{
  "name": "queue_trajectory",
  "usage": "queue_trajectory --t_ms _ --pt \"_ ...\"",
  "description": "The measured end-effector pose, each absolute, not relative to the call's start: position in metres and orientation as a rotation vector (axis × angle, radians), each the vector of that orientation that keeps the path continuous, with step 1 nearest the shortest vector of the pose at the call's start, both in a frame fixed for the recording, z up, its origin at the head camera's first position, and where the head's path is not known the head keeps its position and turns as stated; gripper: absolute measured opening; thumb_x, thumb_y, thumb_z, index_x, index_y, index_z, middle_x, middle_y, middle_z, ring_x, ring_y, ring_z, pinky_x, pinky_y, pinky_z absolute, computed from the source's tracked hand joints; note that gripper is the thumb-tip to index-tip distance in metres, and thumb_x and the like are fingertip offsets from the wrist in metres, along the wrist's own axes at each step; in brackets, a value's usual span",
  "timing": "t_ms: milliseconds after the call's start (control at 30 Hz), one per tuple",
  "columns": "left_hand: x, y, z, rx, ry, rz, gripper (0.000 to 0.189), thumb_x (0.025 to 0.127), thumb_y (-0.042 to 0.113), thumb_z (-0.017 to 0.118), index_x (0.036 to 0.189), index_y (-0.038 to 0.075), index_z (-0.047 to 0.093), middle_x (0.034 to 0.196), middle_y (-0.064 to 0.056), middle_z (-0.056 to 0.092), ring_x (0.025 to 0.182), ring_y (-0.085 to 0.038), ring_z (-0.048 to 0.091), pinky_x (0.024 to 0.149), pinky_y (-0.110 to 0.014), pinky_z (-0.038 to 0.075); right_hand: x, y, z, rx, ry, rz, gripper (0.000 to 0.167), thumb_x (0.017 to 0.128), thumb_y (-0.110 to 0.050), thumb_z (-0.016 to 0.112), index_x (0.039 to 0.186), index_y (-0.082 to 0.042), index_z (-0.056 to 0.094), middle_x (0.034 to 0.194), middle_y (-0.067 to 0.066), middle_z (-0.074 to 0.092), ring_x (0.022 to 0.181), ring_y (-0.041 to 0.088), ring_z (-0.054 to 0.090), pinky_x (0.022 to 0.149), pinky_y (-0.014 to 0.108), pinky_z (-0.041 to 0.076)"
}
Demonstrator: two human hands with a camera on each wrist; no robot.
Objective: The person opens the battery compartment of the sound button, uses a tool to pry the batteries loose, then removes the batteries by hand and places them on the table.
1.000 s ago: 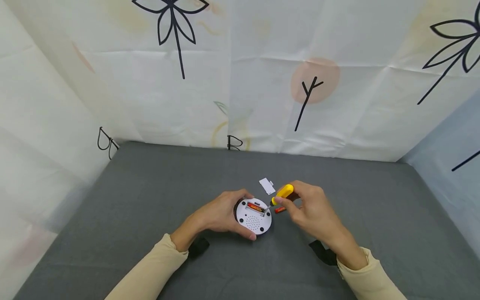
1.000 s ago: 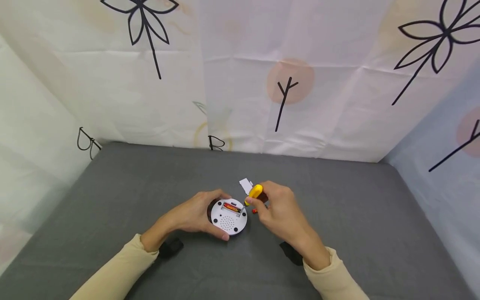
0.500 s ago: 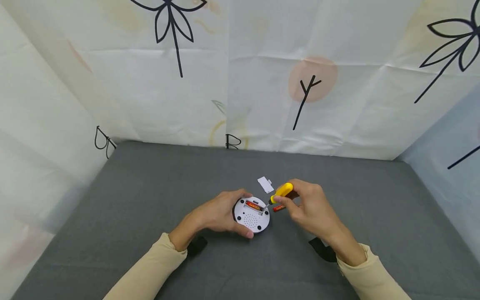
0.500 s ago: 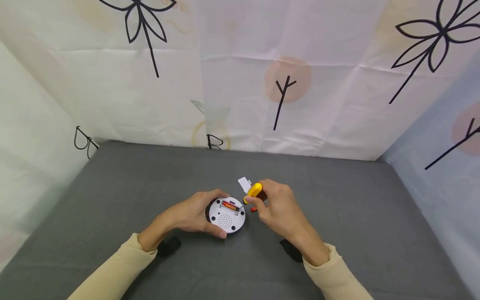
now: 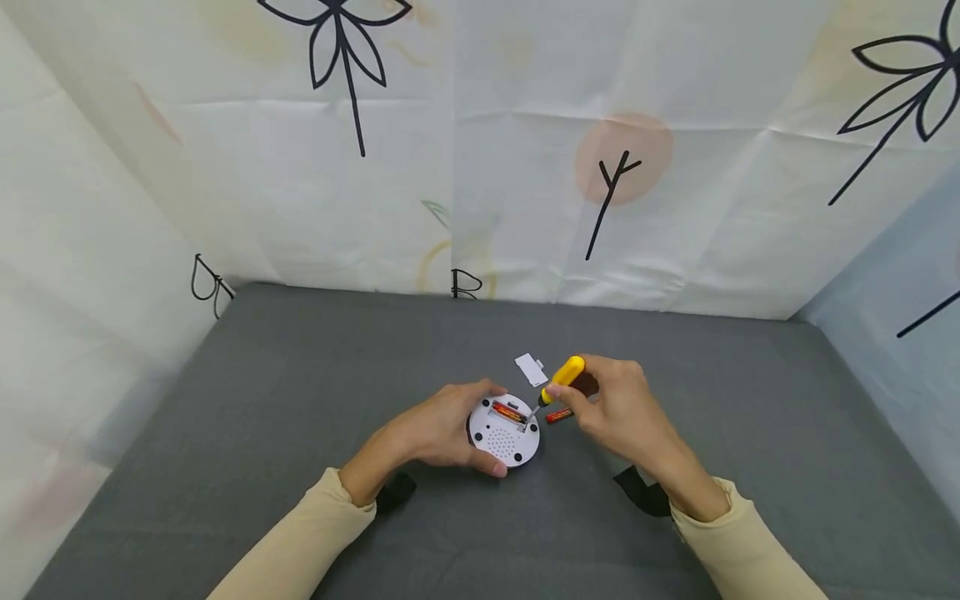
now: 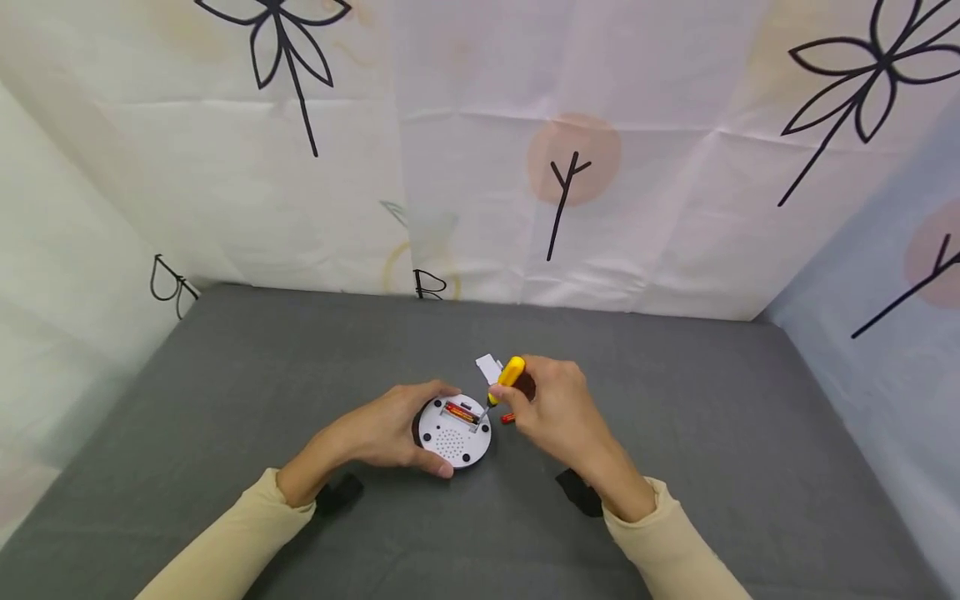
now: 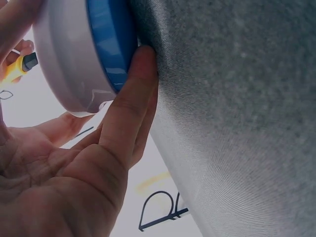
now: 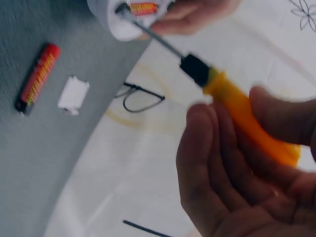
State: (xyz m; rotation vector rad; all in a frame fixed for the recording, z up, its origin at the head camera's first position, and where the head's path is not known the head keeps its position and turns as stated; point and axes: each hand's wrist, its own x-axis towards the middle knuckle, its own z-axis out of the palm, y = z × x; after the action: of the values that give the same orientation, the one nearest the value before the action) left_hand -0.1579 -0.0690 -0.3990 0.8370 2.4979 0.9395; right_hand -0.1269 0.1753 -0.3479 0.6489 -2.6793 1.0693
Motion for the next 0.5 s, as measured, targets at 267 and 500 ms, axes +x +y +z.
queue_trajectory --t_ms 267,500 --pt "-0.159 -0.069 -0.398 0.860 2.495 0.922 0.089 0.069 0.038 0.095 0.143 0.011 0.052 0.121 0.002 0.063 0.103 -0.014 0.057 0.089 -0.033 0.047 -0.143 0.167 -0.335 0.699 -2.841 1.058 0.007 0.090 -0.010 0.078 0.088 -0.009 0.071 0.074 -0.006 0.066 0.061 0.010 0.059 0.056 0.028 0.050" --pt "-0.158 -0.068 -0.398 0.913 2.499 0.949 0.087 0.070 0.038 0.095 0.141 0.009 0.055 0.117 0.002 0.065 0.098 -0.012 0.059 0.086 -0.031 0.049 -0.141 0.157 -0.335 0.761 -2.810 0.987 0.012 0.087 -0.010 0.081 0.086 -0.008 0.069 0.072 -0.006 0.065 0.059 0.004 0.058 0.056 0.026 0.050"
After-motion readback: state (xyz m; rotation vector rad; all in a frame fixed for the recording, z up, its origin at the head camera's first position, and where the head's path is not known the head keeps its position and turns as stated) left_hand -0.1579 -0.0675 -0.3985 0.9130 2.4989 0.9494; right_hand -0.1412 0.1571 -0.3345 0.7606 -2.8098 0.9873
